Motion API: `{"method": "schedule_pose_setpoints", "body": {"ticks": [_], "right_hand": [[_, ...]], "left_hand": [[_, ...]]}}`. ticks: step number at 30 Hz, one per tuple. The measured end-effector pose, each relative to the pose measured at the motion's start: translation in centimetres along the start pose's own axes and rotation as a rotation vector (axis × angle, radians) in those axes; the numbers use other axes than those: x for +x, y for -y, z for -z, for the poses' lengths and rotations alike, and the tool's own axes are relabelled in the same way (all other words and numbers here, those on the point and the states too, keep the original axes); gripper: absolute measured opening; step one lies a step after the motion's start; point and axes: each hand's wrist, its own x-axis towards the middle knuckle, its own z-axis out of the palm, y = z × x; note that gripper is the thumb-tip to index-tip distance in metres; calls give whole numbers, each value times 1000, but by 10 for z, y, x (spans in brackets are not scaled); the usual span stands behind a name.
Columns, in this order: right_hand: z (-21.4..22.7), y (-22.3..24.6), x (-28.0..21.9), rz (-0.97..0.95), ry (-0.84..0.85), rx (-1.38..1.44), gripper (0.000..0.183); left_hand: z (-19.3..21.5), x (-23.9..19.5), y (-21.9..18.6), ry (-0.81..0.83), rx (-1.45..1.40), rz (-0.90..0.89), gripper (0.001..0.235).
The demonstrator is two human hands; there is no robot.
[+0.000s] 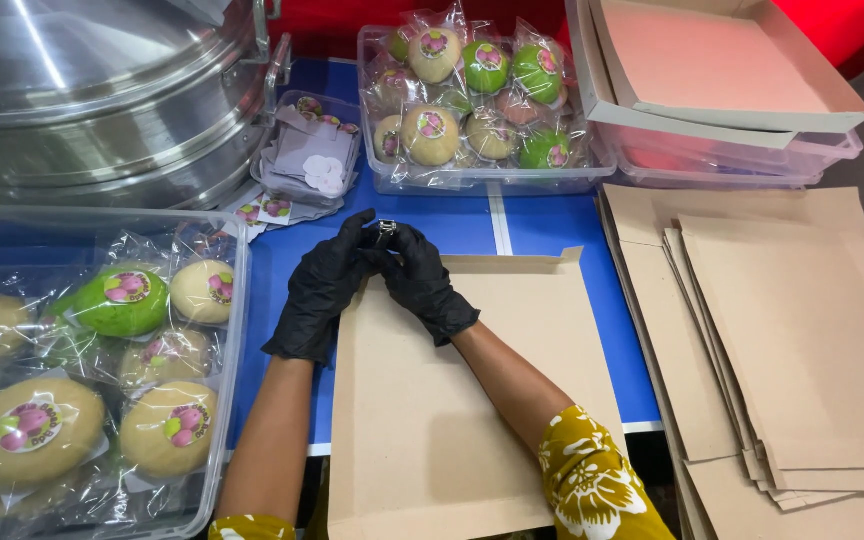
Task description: Assembling and stapling cardboard pastry boxes at a packaging station.
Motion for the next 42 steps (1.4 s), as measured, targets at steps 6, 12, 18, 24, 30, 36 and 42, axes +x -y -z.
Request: {"method": "schedule_pose_setpoints", "body": {"ticks": [6,12,18,24,30,36,42], "right_hand": [[3,-4,3,-45,14,94,10],[13,32,8,-23,9,223,28],[23,41,8,-76,-71,359,33],[26,35,13,-285,-208,692,35],[122,-11,29,-541,-431,574,19],[244,-76,-7,-739,4,-542,17],[235,-59,-31,-916,0,-394,28]], "left_hand": [[9,-1,-16,-43,24,71,41],[21,-16,-36,-109,49,25,63],[31,-27,-68,-129,-44,-86,87],[20,-18,-15,-94,13,25,85],[26,-20,15,-158,209,94,66],[21,-13,-11,-155,325,115,52],[-65,44,-22,-237,253,-324,42]]}}
